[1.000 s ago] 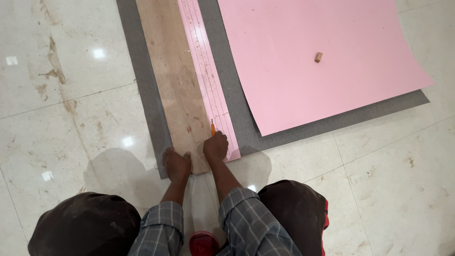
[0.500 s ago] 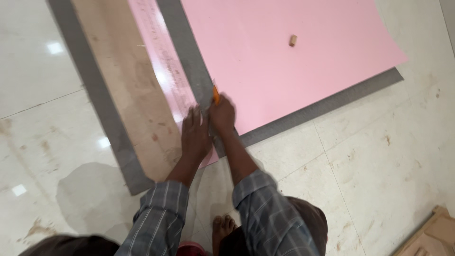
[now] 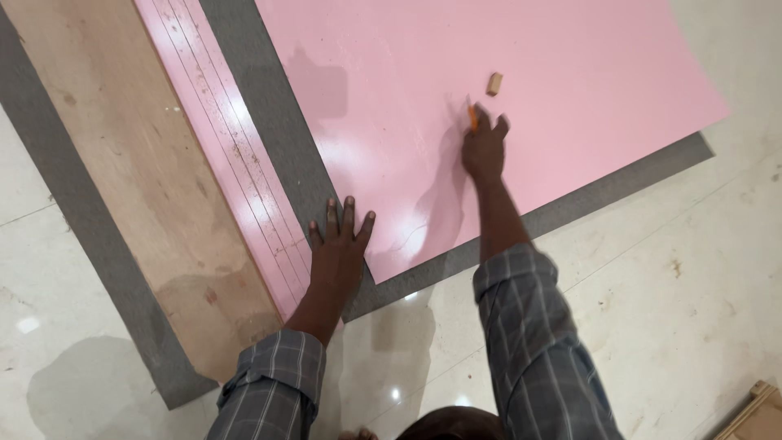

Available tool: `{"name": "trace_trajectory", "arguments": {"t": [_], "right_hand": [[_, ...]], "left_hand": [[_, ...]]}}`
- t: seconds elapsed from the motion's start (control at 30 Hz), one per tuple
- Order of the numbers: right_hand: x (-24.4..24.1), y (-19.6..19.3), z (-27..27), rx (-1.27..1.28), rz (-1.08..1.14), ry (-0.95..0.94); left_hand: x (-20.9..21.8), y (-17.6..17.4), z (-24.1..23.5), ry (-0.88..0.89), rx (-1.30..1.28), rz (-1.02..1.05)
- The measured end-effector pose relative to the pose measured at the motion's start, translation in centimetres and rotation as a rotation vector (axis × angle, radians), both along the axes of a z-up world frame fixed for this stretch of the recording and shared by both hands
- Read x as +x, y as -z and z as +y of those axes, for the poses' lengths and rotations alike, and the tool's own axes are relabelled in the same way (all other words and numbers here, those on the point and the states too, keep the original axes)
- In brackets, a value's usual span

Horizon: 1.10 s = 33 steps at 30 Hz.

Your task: The person uses a utility knife and a wooden straightedge to cut a long strip from a large pink foam sheet. They repeatedly score the foam along the straightedge to create a clean cut line.

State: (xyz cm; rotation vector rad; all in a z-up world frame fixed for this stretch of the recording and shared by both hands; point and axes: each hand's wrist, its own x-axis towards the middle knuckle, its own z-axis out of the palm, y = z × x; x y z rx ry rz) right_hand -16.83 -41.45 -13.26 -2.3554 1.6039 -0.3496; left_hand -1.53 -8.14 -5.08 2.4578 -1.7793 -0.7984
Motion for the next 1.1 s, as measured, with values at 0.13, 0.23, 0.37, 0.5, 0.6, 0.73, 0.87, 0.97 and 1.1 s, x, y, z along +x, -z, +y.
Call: {"name": "trace_trajectory", "arguments": {"t": [0.13, 0.23, 0.37, 0.5, 0.6, 0.73, 0.87, 0.97, 1.1], "right_hand": [[-0.2, 1.1, -5.2, 0.146, 0.006, 0.012], [1.0, 0.1, -6.3, 0.335, -0.046, 0.137], [2.4, -1.0, -4.2, 0.276, -0.178, 0.155], [4.4, -0.8, -0.4, 0.248, -0.377, 0.187], [7.2, 0.0, 4.3, 0.141, -0.534, 0.228], [11.5, -1.2, 14.1, 0.477, -0.867, 0.373], [13.1, -3.9, 24.6, 0.701, -0.953, 0.340], [11.3, -6.0, 29.0, 0.865, -1.021, 0.386], [9.4, -6.6, 31.9, 0.919, -1.039, 0.518]], "left_hand": [[-0.7, 1.4, 0.6, -0.002, 0.017, 0.044], [-0.8, 1.8, 0.6, -0.021, -0.005, 0.039], [-0.9, 2.3, 0.8, -0.043, 0.048, 0.098], [-1.0, 2.4, 0.6, -0.056, 0.034, 0.115], [-1.5, 2.5, 1.1, -0.091, -0.014, 0.096], [-1.4, 3.5, 0.8, -0.063, 0.063, 0.079], [-1.9, 5.0, 0.7, -0.064, -0.008, -0.052], [-2.9, 5.5, 2.6, -0.074, -0.090, -0.084], [-4.9, 5.7, 9.5, -0.122, -0.398, -0.099]]}}
